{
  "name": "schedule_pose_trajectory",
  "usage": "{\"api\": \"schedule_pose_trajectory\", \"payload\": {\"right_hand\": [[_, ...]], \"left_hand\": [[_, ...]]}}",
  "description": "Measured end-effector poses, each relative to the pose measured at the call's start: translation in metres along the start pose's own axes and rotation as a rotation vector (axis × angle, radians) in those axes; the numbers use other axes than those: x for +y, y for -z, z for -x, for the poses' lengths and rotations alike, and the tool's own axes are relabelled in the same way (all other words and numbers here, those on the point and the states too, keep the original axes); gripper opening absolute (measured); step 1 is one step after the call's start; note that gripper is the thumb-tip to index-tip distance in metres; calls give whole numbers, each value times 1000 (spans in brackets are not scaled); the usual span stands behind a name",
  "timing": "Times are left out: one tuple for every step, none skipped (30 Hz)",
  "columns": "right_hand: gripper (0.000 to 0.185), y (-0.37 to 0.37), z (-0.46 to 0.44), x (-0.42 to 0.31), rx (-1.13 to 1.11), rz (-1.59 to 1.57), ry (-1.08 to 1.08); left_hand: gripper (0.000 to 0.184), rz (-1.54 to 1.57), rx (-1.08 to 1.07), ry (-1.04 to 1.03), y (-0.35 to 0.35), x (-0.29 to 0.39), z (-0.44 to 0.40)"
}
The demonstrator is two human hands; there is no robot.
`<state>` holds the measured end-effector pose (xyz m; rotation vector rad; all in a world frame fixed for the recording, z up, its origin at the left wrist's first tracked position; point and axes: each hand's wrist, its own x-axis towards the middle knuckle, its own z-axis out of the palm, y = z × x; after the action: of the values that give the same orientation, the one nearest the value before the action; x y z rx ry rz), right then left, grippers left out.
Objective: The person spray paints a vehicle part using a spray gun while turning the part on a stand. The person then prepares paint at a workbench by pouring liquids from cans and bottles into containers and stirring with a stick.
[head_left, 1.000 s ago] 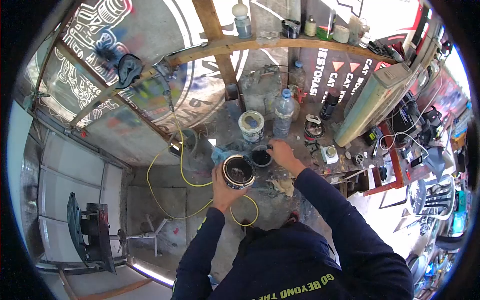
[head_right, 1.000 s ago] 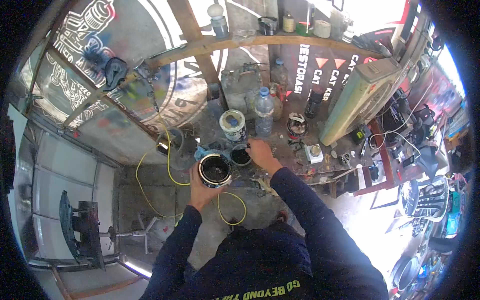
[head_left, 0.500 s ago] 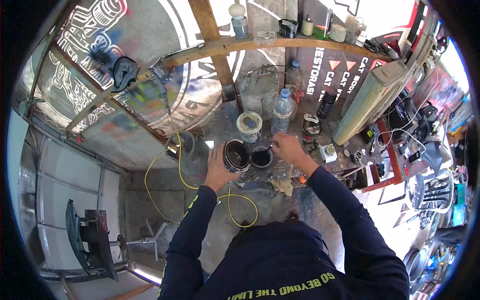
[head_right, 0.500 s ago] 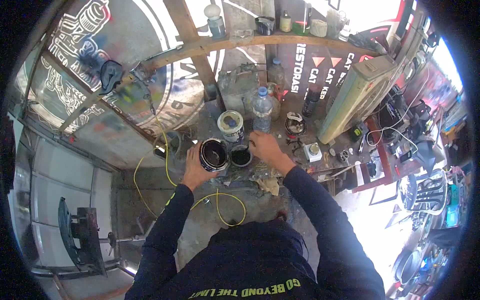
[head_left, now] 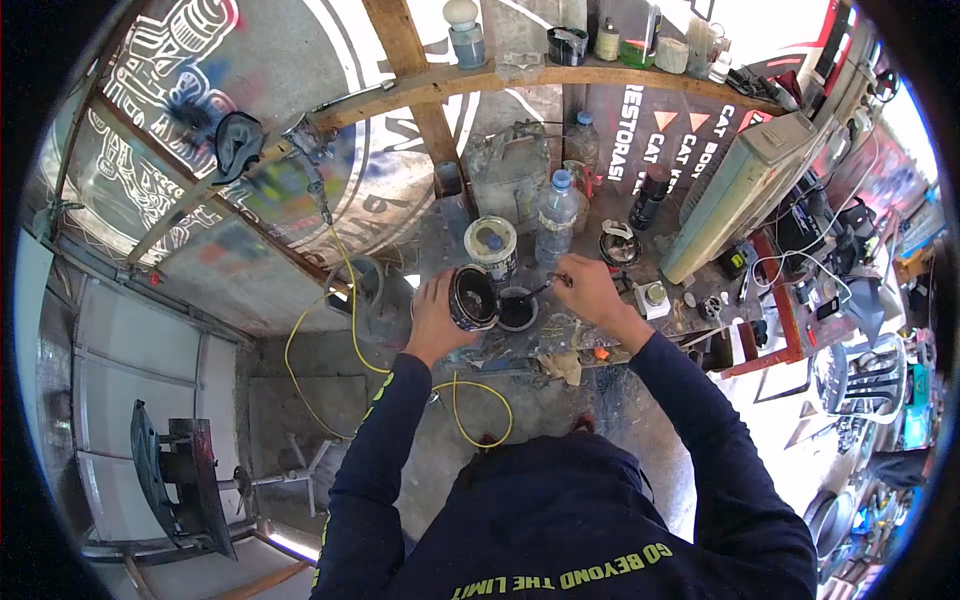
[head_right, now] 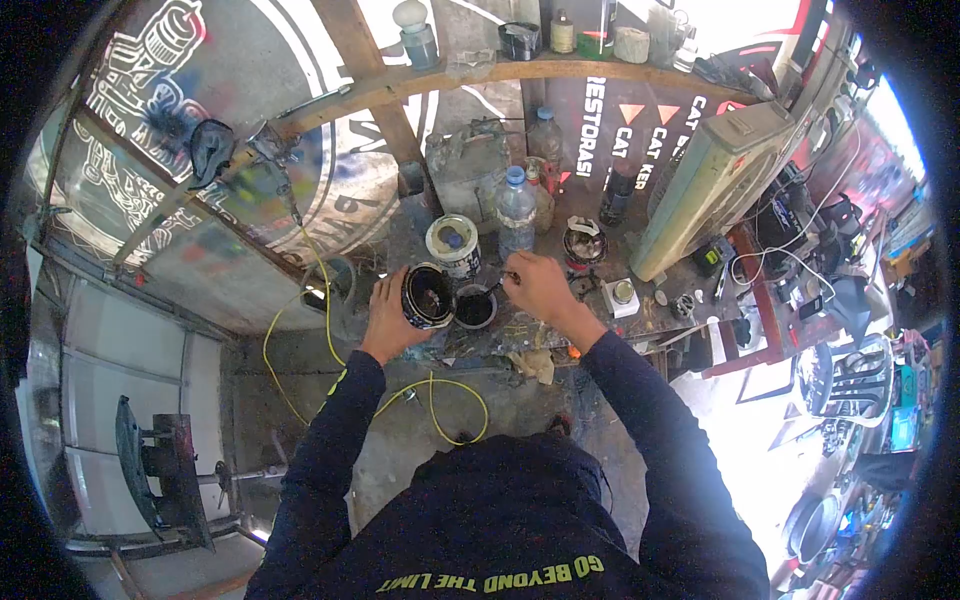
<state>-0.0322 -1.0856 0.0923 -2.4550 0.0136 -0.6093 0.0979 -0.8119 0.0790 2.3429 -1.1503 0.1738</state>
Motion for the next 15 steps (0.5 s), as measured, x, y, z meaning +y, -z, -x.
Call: {"api": "schedule_pose_trajectory", "payload": {"right_hand": [[14,1,0,0,17,-3,2],[15,1,1,0,33,-7,2],[15,2,3,-1,33,-7,-1],[14,3,3,-2,59,-15,-16],[14,4,4,-2,84,-21,-31],[14,7,4,-6,83,-21,-32],[13,10,5,-11,121,-48,-36],[12,11,4,-14,160,-75,-39],[12,9,5,-14,159,-76,-40],[12,8,5,-14,187,-94,-44],[12,7,5,-14,215,-112,-48],[12,7,5,-15,214,-113,-50],[12,6,5,-17,221,-100,-38],[12,6,6,-17,227,-86,-26],[12,5,8,-16,226,-87,-29]], "left_hand": [[111,-22,-3,7,1,1,-2],[109,-44,-7,13,1,2,-3],[109,-43,-10,12,0,1,-3],[110,-44,-50,20,0,-1,-5],[111,-46,-88,28,-1,-3,-7],[111,-45,-90,28,1,-1,-9],[109,-75,-116,32,3,1,-10],[106,-105,-143,36,5,3,-12],[106,-105,-145,37,6,5,-13],[107,-122,-127,2,5,6,-14],[107,-140,-110,-32,5,7,-15],[107,-140,-113,-32,6,10,-17],[107,-167,-135,-43,7,12,-18],[107,-194,-157,-56,8,14,-20],[107,-193,-160,-56,8,16,-21]]}}
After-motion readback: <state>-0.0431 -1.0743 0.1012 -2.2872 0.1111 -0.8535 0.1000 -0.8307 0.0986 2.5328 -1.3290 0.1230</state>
